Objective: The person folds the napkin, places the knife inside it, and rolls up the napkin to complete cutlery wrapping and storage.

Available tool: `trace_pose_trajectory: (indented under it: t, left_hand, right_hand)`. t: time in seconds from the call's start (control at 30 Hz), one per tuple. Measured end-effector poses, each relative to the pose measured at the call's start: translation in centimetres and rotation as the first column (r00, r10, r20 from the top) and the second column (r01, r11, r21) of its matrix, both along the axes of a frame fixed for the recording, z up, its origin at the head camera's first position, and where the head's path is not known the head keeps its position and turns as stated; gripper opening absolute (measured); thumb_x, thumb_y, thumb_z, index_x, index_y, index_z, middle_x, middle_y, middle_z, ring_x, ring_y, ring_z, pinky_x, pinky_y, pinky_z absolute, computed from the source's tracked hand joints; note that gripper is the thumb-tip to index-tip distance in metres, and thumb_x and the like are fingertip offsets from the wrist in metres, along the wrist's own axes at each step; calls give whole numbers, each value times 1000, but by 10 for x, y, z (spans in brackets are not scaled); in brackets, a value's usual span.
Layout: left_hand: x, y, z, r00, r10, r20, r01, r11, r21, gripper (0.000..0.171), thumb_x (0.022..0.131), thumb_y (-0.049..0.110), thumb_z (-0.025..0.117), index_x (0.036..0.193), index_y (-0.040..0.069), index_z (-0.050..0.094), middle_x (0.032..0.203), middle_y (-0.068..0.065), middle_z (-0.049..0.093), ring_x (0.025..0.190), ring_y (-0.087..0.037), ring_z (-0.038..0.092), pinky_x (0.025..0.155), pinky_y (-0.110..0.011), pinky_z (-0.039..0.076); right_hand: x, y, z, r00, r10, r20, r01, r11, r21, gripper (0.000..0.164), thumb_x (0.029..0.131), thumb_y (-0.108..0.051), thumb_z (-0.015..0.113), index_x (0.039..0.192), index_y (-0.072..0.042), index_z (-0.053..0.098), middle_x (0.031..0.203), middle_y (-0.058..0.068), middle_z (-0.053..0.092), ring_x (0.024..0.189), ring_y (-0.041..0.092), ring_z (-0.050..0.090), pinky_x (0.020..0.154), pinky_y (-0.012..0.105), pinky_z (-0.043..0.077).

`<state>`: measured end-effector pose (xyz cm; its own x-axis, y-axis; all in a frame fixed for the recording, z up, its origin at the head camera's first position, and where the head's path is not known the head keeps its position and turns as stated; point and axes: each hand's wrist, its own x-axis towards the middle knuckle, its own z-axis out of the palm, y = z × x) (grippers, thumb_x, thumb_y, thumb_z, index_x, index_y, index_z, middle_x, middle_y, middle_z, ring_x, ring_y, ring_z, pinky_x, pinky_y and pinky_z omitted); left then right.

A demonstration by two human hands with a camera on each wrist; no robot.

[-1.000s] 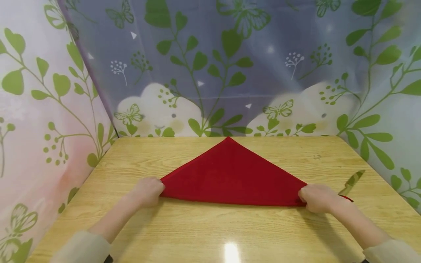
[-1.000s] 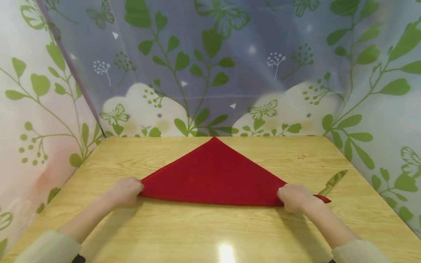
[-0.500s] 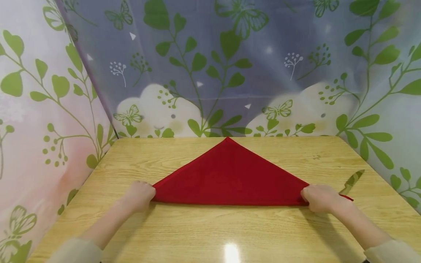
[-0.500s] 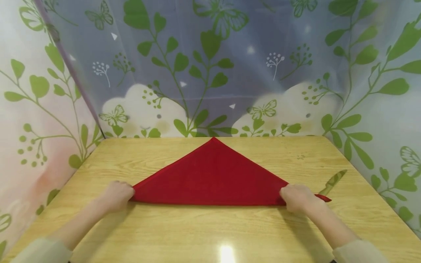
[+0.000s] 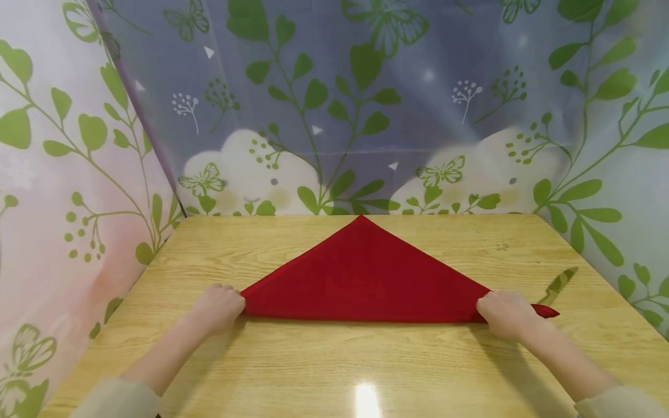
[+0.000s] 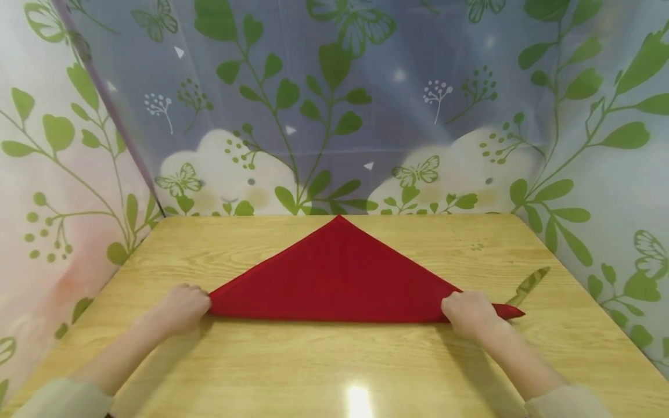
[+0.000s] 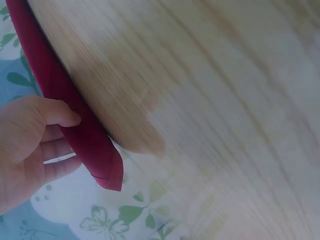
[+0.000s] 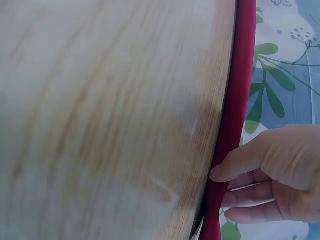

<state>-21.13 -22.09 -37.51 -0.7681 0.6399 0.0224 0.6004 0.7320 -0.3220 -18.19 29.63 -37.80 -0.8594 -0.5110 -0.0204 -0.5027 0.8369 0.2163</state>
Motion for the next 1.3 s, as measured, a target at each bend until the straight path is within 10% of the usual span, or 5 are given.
trace_pose_trajectory:
  t: [0.33, 0.6, 0.93, 1.1, 1.3]
  left_hand:
    - [-1, -11, -4, 999, -8, 34, 7, 999, 37, 29, 66, 12, 74, 56, 14, 47, 57, 0, 51, 53, -21, 50, 52, -35, 42]
    - [10, -26, -2, 991, 27, 132, -42, 992, 117, 23, 66, 10, 74, 61, 14, 51, 60, 4, 51, 55, -17, 48, 54, -35, 43]
    - [16, -29, 2, 962, 80, 262, -137, 970, 203, 26, 63, 9, 68, 58, 20, 44, 58, 11, 40, 53, -9, 36, 49, -31, 35]
    - [14, -26, 5, 927, 100, 361, -190, 956, 222, 27, 66, 15, 70, 58, 21, 46, 58, 11, 40, 55, -9, 34, 50, -28, 31]
    - [9, -20, 3, 890, 115, 442, -244, 938, 246, 26, 71, 18, 73, 60, 19, 50, 58, 10, 44, 55, -9, 39, 51, -28, 34]
  right_hand:
    - [-3, 14, 0, 995, -84, 48, 85, 996, -29, 24, 70, 7, 63, 67, -12, 49, 63, -1, 48, 58, 17, 50, 48, 35, 42]
    - [-16, 19, 0, 998, -54, 44, 60, 988, -143, 32, 67, 10, 56, 59, -16, 39, 57, -7, 35, 54, 11, 34, 45, 30, 31]
    - [-35, 41, 23, 921, -21, 389, 168, 922, -349, 13, 83, -20, 66, 76, -11, 61, 68, -8, 54, 60, 8, 45, 57, 28, 39]
    - [-53, 66, 30, 945, -174, 278, 269, 896, -353, 22, 90, -20, 57, 88, 1, 64, 79, 5, 64, 68, 20, 58, 63, 40, 46]
    - [-66, 95, 30, 883, -373, 287, 458, 821, -341, 22, 86, -15, 50, 74, 2, 56, 66, 7, 54, 58, 21, 49, 53, 36, 40]
